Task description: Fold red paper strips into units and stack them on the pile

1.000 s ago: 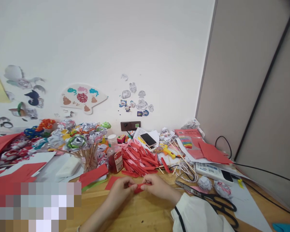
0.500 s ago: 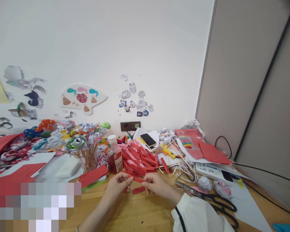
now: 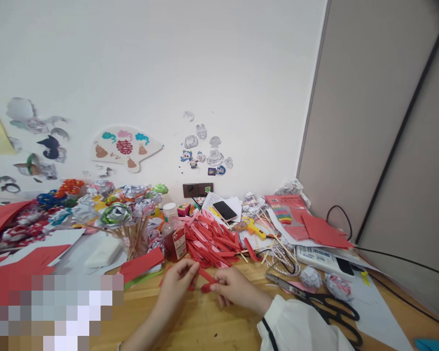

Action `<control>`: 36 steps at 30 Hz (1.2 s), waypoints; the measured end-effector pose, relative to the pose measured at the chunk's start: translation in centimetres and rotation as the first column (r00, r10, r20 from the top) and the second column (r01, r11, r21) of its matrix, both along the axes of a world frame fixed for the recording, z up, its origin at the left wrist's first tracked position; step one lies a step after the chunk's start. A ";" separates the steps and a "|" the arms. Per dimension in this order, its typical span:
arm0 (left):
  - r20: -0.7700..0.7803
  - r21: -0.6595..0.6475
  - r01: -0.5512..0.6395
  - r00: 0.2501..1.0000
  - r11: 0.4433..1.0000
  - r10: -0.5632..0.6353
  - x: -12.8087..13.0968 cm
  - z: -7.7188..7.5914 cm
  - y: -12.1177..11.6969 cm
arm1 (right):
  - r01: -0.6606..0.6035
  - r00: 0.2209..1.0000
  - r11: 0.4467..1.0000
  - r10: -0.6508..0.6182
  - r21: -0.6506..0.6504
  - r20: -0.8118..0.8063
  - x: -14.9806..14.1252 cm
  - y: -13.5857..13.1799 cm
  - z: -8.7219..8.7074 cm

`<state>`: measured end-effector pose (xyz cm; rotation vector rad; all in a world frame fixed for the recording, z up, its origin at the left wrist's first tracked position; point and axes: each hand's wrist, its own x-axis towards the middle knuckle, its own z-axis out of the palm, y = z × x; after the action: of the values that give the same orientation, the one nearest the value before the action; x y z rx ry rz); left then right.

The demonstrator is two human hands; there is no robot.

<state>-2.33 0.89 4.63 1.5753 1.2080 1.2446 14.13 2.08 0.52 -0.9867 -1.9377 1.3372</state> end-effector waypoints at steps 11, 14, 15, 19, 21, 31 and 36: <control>0.027 -0.075 0.023 0.999 0.997 -0.021 0.2 0.0 -0.1 | 0.015 0.997 0.997 -0.021 0.082 0.072 0.1 -0.6 0.5; 0.067 -0.105 0.033 0.997 0.994 -0.026 0.1 -0.1 -0.1 | -0.001 0.998 0.998 -0.003 0.068 0.069 0.1 -0.5 0.4; 0.083 -0.101 0.022 0.996 0.995 -0.014 0.1 -0.1 0.0 | 0.001 0.998 0.997 -0.006 0.081 0.070 0.1 -0.4 0.3; 0.138 -0.169 0.057 0.990 0.984 -0.034 0.1 -0.3 0.2 | 0.029 0.995 0.985 -0.044 0.170 0.089 0.2 -0.1 -0.1; 0.149 -0.217 0.109 0.986 0.970 -0.078 0.2 -0.5 0.2 | 0.034 0.996 0.989 -0.045 0.146 0.075 0.1 -0.2 -0.3; 0.113 -0.173 0.162 0.983 0.971 -0.144 0.8 -0.6 -0.3 | -0.077 0.996 0.996 0.079 0.047 -0.048 -0.2 -0.6 -0.4; 0.083 -0.146 0.096 0.993 0.985 -0.085 0.9 -0.7 -0.3 | -0.092 0.993 0.995 0.095 0.044 -0.067 -0.4 -0.7 -0.2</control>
<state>-1.41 0.61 3.96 1.4436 1.1413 1.1192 13.77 1.38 0.31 -0.8292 -1.9721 1.3596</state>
